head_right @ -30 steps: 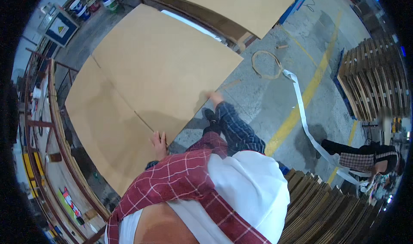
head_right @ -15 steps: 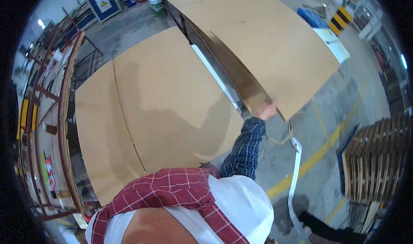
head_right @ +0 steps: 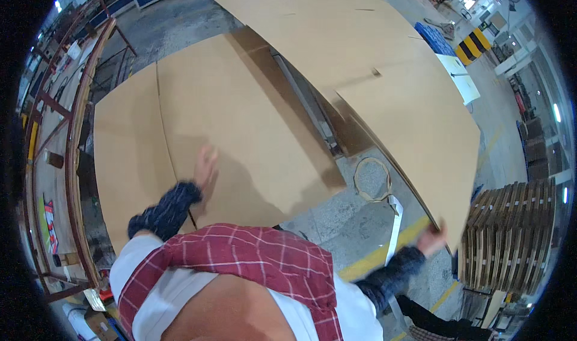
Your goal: Picking up and stacking large flat sheets of cardboard in a production or warehouse facility.
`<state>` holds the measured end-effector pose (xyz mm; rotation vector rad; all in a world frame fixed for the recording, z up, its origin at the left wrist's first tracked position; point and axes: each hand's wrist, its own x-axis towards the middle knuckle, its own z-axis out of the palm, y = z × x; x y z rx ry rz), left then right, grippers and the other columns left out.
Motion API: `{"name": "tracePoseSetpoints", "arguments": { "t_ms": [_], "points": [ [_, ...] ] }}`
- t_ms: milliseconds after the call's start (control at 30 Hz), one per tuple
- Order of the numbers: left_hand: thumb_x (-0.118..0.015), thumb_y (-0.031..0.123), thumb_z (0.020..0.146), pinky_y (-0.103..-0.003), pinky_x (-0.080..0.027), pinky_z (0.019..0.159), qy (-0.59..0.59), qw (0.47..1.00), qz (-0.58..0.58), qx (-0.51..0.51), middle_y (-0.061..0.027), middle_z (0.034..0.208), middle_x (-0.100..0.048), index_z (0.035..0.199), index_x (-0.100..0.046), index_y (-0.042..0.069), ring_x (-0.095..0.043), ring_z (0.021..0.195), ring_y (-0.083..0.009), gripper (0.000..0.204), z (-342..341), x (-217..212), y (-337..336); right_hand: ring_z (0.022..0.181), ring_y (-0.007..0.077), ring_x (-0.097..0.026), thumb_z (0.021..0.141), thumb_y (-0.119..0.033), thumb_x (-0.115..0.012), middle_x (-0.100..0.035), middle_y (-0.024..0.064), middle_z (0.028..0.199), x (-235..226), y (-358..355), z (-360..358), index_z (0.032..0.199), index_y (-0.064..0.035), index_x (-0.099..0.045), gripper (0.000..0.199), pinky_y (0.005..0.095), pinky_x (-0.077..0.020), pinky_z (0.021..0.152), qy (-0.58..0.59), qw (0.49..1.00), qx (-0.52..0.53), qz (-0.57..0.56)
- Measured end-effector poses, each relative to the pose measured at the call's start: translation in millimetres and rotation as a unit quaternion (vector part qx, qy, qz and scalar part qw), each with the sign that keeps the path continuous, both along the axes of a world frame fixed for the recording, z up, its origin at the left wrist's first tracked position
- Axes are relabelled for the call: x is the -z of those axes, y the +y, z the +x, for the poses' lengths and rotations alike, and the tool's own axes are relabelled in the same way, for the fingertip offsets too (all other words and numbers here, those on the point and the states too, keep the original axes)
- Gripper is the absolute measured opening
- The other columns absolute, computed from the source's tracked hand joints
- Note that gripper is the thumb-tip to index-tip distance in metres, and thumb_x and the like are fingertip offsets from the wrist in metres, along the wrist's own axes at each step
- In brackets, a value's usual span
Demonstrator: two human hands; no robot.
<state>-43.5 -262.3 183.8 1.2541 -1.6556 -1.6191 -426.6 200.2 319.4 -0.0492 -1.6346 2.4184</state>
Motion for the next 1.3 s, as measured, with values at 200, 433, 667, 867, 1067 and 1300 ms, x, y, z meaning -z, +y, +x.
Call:
{"name": "tracePoseSetpoints", "arguments": {
  "t_ms": [200,433,667,867,1067,1300],
  "points": [
    [-0.045,0.057,0.068,-0.044,-0.014,0.095,0.340,0.907,0.239,-0.066,-0.0143,0.131,-0.004,0.126,0.001,0.005,-0.009,0.121,-0.0262,0.090,-115.9,-26.6,-148.3,0.067,0.0170,-0.050,0.074,-0.028,-0.054,-0.054,0.0075,0.076,-37.1,192.6,23.4,0.087,-0.0016,-0.052,0.029,0.0274,-0.0424,0.059,0.011,0.969,0.212,-0.124],
    [-0.050,0.027,0.075,-0.032,-0.034,0.083,0.430,0.885,0.178,0.020,-0.0070,0.110,-0.039,0.112,-0.032,0.008,-0.038,0.101,-0.0170,0.046,-130.4,-43.0,-199.6,0.074,0.0176,-0.054,0.072,-0.017,-0.054,-0.057,0.0081,0.083,52.8,218.9,53.9,0.089,-0.0020,-0.054,0.023,0.0265,-0.0456,0.063,-0.069,0.987,0.082,-0.116],
    [-0.047,0.003,0.070,-0.016,-0.034,0.045,0.375,0.926,-0.010,0.040,0.0006,0.071,-0.050,0.081,-0.047,0.007,-0.046,0.056,-0.0061,0.012,-128.1,-124.6,-220.8,0.085,0.0188,-0.051,0.071,-0.018,-0.053,-0.055,0.0063,0.090,72.0,194.4,70.3,0.092,-0.0029,-0.052,0.026,0.0279,-0.0421,0.072,-0.086,0.985,0.042,-0.145],
    [-0.048,-0.001,0.067,-0.016,-0.034,0.056,0.389,0.912,-0.130,0.015,-0.0004,0.075,-0.050,0.077,-0.047,0.006,-0.045,0.068,-0.0064,0.012,-16.6,-204.2,-221.7,0.086,0.0175,-0.051,0.070,-0.017,-0.053,-0.055,0.0061,0.091,91.3,140.3,57.7,0.090,-0.0036,-0.053,0.024,0.0291,-0.0413,0.074,-0.100,0.982,0.015,-0.160],
    [-0.051,0.009,0.072,-0.023,-0.036,0.069,0.315,0.897,-0.281,-0.132,-0.0007,0.081,-0.052,0.085,-0.051,0.006,-0.048,0.078,-0.0092,0.013,274.3,-275.3,-182.5,0.089,0.0195,-0.050,0.069,-0.013,-0.053,-0.053,0.0073,0.094,80.9,15.6,62.4,0.092,-0.0043,-0.052,0.024,0.0326,-0.0402,0.078,-0.111,0.962,-0.176,-0.179],
    [-0.047,0.008,0.078,-0.024,-0.034,0.082,-0.072,0.827,-0.497,-0.253,-0.0067,0.105,-0.047,0.108,-0.041,-0.002,-0.044,0.097,-0.0157,0.032,457.6,-341.5,22.5,0.085,0.0190,-0.051,0.068,-0.008,-0.054,-0.055,0.0060,0.090,124.7,-164.3,123.0,0.090,-0.0018,-0.052,0.023,0.0302,-0.0417,0.074,-0.176,0.875,-0.411,-0.186]
  ]
}}
